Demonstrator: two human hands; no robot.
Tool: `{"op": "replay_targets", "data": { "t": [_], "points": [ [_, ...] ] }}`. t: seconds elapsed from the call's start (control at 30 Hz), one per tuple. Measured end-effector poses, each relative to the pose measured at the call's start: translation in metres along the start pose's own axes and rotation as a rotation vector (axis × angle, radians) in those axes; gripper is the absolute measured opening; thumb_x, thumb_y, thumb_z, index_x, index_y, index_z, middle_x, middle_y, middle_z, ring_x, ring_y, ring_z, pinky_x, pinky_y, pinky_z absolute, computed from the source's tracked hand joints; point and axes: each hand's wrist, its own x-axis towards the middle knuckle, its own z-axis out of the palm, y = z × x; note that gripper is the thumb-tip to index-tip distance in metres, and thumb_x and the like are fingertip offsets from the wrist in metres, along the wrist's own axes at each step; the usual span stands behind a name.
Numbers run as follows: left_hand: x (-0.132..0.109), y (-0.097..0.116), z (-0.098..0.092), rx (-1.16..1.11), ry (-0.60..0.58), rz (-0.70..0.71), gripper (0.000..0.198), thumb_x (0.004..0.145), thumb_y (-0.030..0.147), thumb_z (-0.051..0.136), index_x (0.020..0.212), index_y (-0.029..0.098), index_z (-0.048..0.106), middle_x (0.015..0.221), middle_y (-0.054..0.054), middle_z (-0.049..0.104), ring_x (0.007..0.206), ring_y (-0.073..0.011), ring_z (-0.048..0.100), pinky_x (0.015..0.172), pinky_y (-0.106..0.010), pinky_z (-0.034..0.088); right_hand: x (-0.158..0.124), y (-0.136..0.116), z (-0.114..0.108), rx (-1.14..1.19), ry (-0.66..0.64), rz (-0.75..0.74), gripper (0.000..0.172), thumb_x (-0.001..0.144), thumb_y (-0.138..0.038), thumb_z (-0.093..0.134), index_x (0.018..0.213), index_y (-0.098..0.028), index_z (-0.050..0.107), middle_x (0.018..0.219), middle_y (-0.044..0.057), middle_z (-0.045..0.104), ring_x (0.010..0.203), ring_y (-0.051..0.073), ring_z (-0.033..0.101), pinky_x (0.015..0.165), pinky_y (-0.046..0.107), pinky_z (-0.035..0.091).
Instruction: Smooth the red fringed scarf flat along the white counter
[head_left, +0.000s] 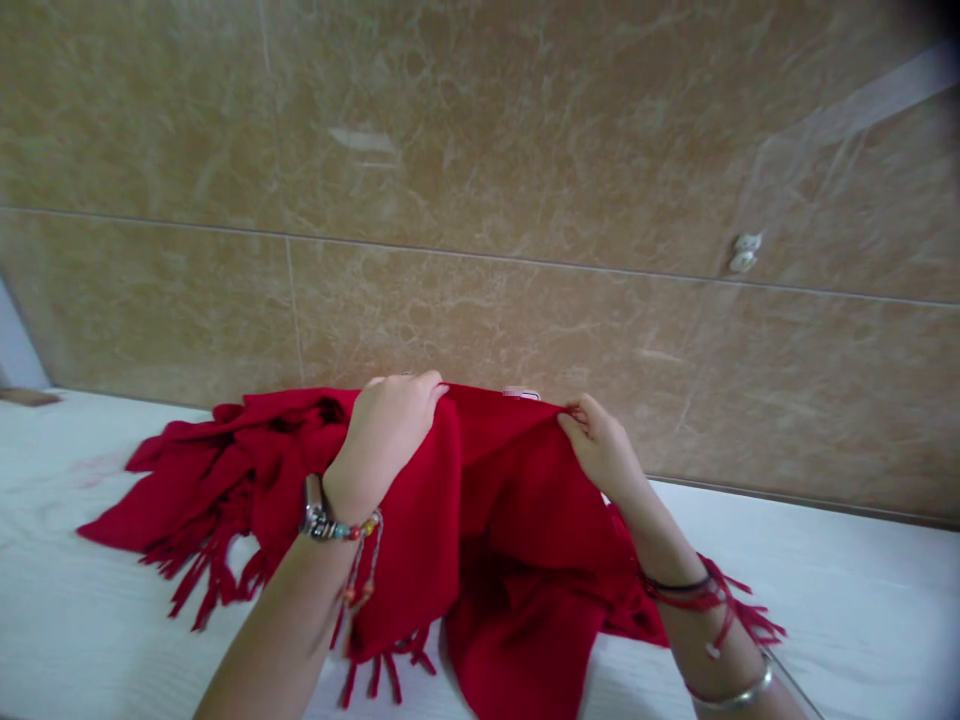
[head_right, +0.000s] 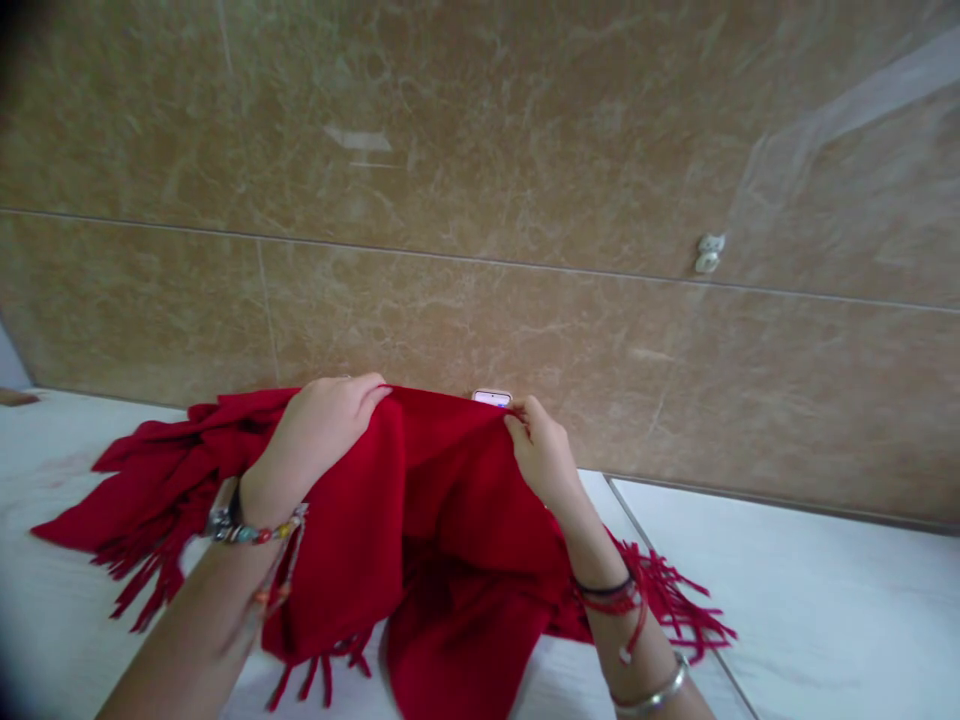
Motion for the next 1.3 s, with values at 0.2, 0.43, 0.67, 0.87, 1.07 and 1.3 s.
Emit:
{"op": "replay_targets", "data": {
  "t": [0.2,0.43,0.67,0.87,1.07,1.3],
  "points": [
    [0.003,0.005,0.01,-0.257,-0.023,0.171,0.024,0.09,0.02,0.039,0.083,0.015,0.062,0.084,-0.007,0.067,0.079,-0.0182,0.062,0.073,-0.027,0.043,-0.001,0.002,0.006,-0.264,-0.021,-0.139,0.019,0.077,-0.02,0.043,0.089,-0.018,0.057,0.085,0.009,0.063,0.081,0.022,0.058,0.071,0.034,0.044],
    [-0.003,0.031,0.005,-0.352,-0.082,0.326,0.022,0.089,0.023,0.042,0.084,0.018,0.063,0.079,-0.004,0.067,0.071,-0.0163,0.061,0.065,-0.025,0.043,-0.019,-0.032,0.021,-0.074,-0.296,-0.363,0.038,0.074,-0.025,0.056,0.111,-0.019,0.052,0.11,0.01,0.058,0.101,0.023,0.053,0.084,0.038,0.043],
    [-0.003,0.018,0.002,-0.267,-0.077,0.223,0.023,0.086,0.032,0.048,0.074,0.016,0.061,0.067,-0.004,0.064,0.062,-0.0161,0.059,0.059,-0.025,0.041,-0.016,-0.024,0.021,-0.207,0.023,-0.286,0.022,0.073,-0.009,0.046,0.08,-0.019,0.064,0.098,0.009,0.06,0.094,0.023,0.055,0.083,0.041,0.043],
    [-0.005,0.027,0.002,-0.347,-0.056,0.396,0.019,0.081,0.024,0.056,0.099,0.018,0.057,0.092,-0.003,0.063,0.082,-0.0159,0.058,0.074,-0.026,0.042,-0.018,-0.03,0.017,-0.232,0.063,-0.347,0.021,0.072,-0.008,0.048,0.077,-0.019,0.064,0.105,0.01,0.056,0.101,0.023,0.052,0.085,0.04,0.043],
    [-0.003,0.02,0.003,-0.174,0.008,0.299,0.015,0.082,0.01,0.045,0.083,0.016,0.059,0.083,-0.004,0.063,0.08,-0.0179,0.058,0.076,-0.031,0.042,-0.014,-0.025,0.01,-0.328,0.064,-0.325,0.018,0.074,-0.009,0.049,0.073,-0.02,0.064,0.106,0.009,0.057,0.103,0.025,0.051,0.087,0.044,0.039],
    [-0.009,0.032,0.009,-0.192,-0.047,0.381,0.022,0.08,0.019,0.052,0.102,0.018,0.056,0.099,-0.005,0.061,0.093,-0.0194,0.056,0.084,-0.035,0.038,-0.017,-0.031,0.011,-0.311,0.039,-0.36,0.02,0.074,-0.008,0.047,0.071,-0.019,0.064,0.101,0.009,0.059,0.098,0.023,0.054,0.085,0.04,0.041]
  ]
}}
